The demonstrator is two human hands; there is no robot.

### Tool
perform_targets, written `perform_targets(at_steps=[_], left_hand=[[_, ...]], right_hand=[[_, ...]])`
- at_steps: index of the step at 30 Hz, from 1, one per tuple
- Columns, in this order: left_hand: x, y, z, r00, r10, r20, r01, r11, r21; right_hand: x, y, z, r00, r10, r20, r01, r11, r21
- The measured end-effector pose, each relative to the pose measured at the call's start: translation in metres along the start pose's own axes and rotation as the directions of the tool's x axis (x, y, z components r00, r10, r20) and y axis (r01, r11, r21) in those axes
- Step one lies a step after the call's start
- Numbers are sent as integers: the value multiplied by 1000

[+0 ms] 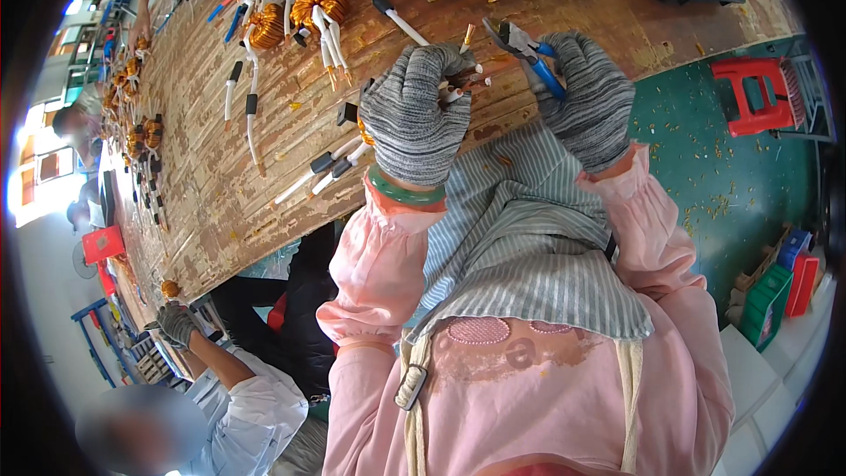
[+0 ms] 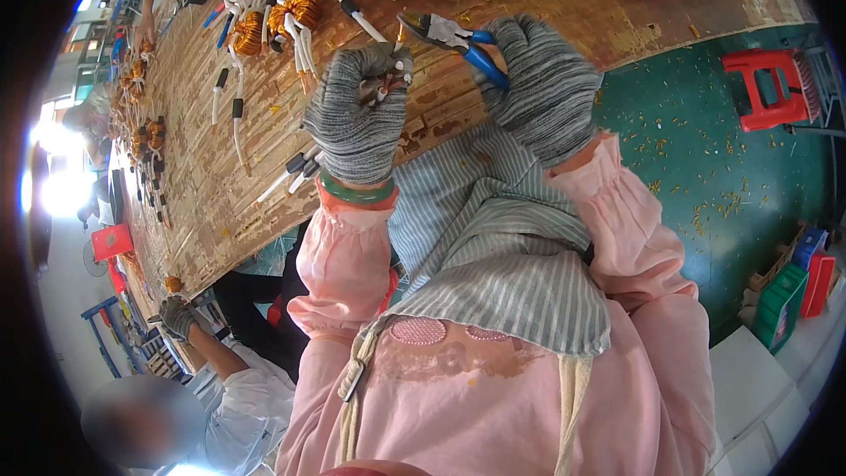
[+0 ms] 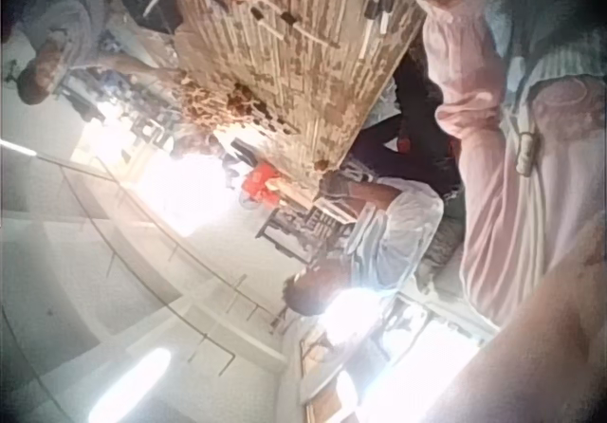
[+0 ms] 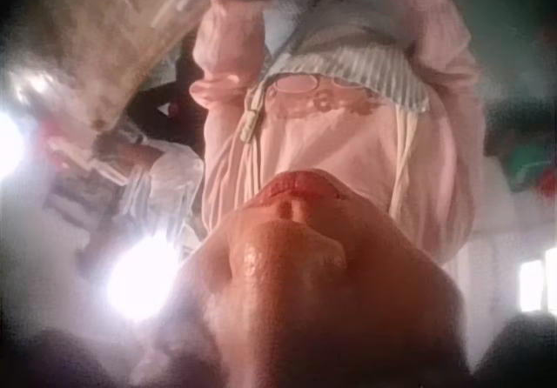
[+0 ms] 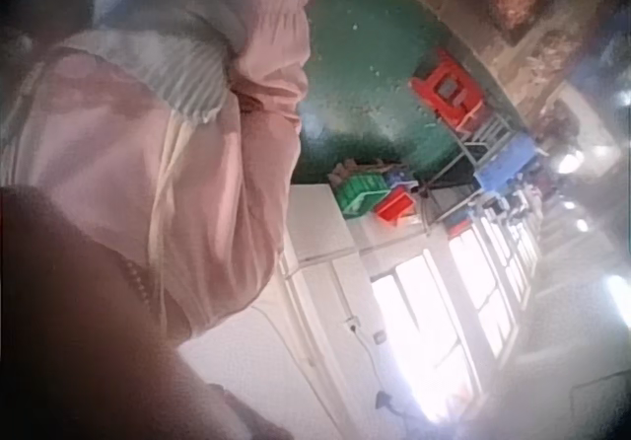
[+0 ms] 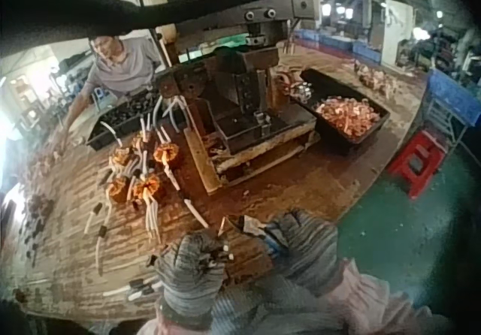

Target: Trimming and stripping wire ends of electronic components using pliers.

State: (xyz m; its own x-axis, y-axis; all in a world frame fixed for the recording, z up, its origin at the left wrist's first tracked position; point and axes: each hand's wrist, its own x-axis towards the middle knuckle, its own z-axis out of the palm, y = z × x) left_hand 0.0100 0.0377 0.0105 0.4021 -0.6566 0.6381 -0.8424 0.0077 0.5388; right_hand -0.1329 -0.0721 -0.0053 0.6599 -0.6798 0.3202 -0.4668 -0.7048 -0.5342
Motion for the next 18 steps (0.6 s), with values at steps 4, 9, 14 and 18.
perform_targets(at_steps=[4,9,14,18], left_hand=[[-3,-3,2,1000,-3,1,4,1000,-21],[-3,-3,4,999,13,38,-18,991,130],[-3,-5,6,998,51,22,-53,986,157],[-1,-7,8,990,135,25,-138,974,180]], right_hand=[[5,7,-1,969,-200,-142,173,968,-180],[1,1,-5,991,-132,-26,120,953,-279],[4,2,-3,987,-159,-35,146,957,-252],[12,0,-2,988,-148,-33,131,940,-315]])
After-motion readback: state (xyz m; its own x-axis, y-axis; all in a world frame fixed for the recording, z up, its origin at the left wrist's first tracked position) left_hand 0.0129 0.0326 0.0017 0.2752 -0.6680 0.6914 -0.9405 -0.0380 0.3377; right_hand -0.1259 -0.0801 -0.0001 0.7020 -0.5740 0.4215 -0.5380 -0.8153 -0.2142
